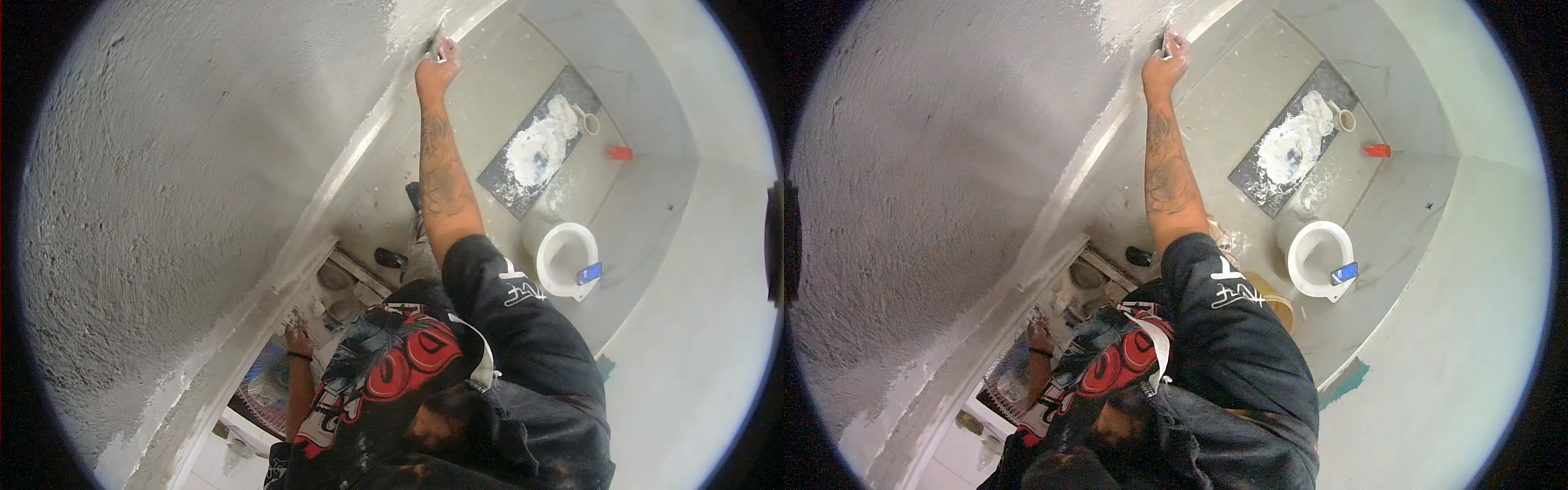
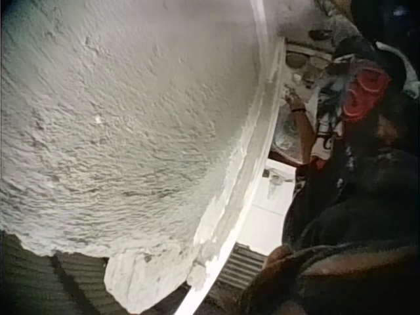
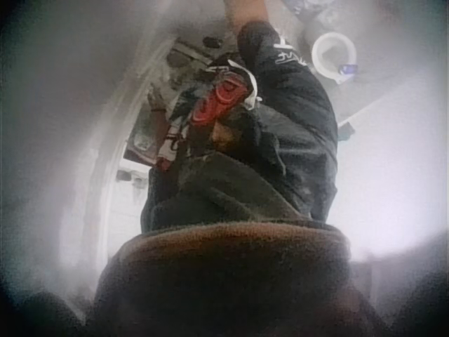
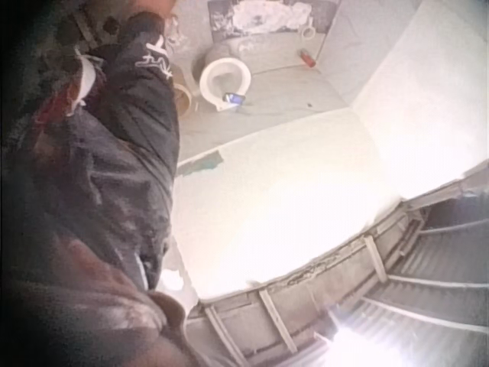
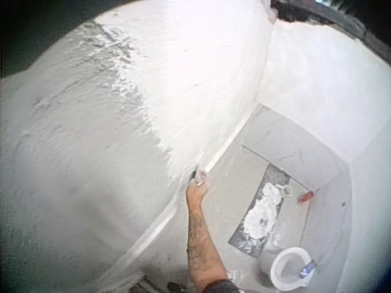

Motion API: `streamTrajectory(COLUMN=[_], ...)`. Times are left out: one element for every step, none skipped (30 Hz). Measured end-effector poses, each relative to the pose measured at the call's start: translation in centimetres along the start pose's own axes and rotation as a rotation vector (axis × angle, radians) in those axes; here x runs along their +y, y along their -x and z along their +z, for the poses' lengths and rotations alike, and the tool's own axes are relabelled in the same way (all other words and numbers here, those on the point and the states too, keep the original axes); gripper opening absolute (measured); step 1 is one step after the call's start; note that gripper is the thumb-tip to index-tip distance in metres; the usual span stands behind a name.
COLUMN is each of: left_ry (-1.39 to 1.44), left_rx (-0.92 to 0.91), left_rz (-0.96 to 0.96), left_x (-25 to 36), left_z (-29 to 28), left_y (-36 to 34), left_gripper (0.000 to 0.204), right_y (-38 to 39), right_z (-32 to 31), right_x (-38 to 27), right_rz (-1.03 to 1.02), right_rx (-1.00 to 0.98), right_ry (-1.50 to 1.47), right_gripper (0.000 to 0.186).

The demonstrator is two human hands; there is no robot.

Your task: Applying joint compound or plaster to a wall using a putty knife and a hawk.

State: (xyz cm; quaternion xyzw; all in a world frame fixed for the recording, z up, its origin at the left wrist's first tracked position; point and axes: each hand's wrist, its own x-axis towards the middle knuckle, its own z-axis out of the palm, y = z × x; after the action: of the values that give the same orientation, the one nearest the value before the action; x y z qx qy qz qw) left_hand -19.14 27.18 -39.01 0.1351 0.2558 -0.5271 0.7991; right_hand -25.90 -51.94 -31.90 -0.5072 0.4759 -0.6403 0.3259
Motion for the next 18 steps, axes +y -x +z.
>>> streamTrajectory(left_ry=[-0.395, -0.792, -0.791, -0.627, -0.464, -0.303, -0.137, 0.027, 0.194, 0.36, 0.514, 0.668, 0.824, 0.978, 0.991, 1.921, 2.819, 2.814], left_rx=[0.337, 0.673, 0.672, 0.656, 0.638, 0.619, 0.595, 0.567, 0.529, 0.484, 0.453, 0.421, 0.378, 0.333, 0.315, 0.184, 0.014, 0.045], left_rz=[0.148, 0.297, 0.293, 0.262, 0.231, 0.215, 0.19, 0.164, 0.143, 0.12, 0.077, 0.034, -0.004, -0.044, -0.052, -0.257, -0.494, -0.504], left_x=[-0.3, -0.4, -0.3, -0.3, -0.2, -0.1, 0.0, 0.1, 0.2, 0.3, 0.4, 0.5, 0.5, 0.5, -0.9, -2.6, -4.0, -4.6], left_z=[-0.1, -0.1, 0.0, -0.1, -0.1, 0.4, 0.3, 0.3, 0.0, -0.1, 0.4, 0.9, 1.3, 1.7, 2.8, 3.4, 5.3, 6.1], left_y=[-0.3, -0.5, -0.4, -0.5, -0.6, -0.2, -0.1, 0.0, 0.4, 0.7, 0.2, -0.2, 0.0, 0.4, -0.1, -0.2, -1.0, -2.4], left_gripper=[0.048, 0.049, 0.049, 0.049, 0.049, 0.049, 0.049, 0.049, 0.048, 0.048, 0.048, 0.048, 0.048, 0.047, 0.047, 0.045, 0.042, 0.042], right_y=[0.6, 1.3, 1.8, 2.3, 2.8, 3.5, 4.1, 4.7, 5.6, 6.4, 6.7, 7.2, 8.0, 8.7, 9.9, 10.6, 10.1, 9.4], right_z=[-0.2, -0.4, -0.6, -0.7, -0.9, -0.9, -0.9, -1.0, -0.8, -0.6, -1.1, -1.7, -2.2, -2.9, -3.8, -4.0, -5.1, -6.2], right_x=[-0.2, -0.5, -0.8, -1.2, -1.6, -2.8, -4.0, -5.1, -6.3, -7.4, -7.6, -7.9, -8.5, -9.1, -10.9, -11.0, -10.3, -8.7], right_rz=[0.002, 0.005, 0.003, -0.004, -0.011, -0.005, 0.013, 0.03, 0.026, 0.044, 0.065, 0.062, 0.052, 0.041, 0.066, 0.047, 0.115, 0.185], right_rx=[-0.007, -0.013, -0.013, -0.032, -0.05, -0.055, -0.055, -0.055, -0.064, -0.069, -0.058, -0.05, -0.103, -0.155, -0.195, -0.205, -0.201, -0.193], right_ry=[0.013, 0.025, 0.028, 0.06, 0.092, 0.082, 0.106, 0.13, 0.119, 0.081, 0.065, 0.073, 0.075, 0.076, 0.028, 0.024, -0.066, -0.153], right_gripper=[0.043, 0.045, 0.045, 0.045, 0.046, 0.046, 0.048, 0.05, 0.05, 0.052, 0.054, 0.054, 0.057, 0.06, 0.058, 0.058, 0.056, 0.053])
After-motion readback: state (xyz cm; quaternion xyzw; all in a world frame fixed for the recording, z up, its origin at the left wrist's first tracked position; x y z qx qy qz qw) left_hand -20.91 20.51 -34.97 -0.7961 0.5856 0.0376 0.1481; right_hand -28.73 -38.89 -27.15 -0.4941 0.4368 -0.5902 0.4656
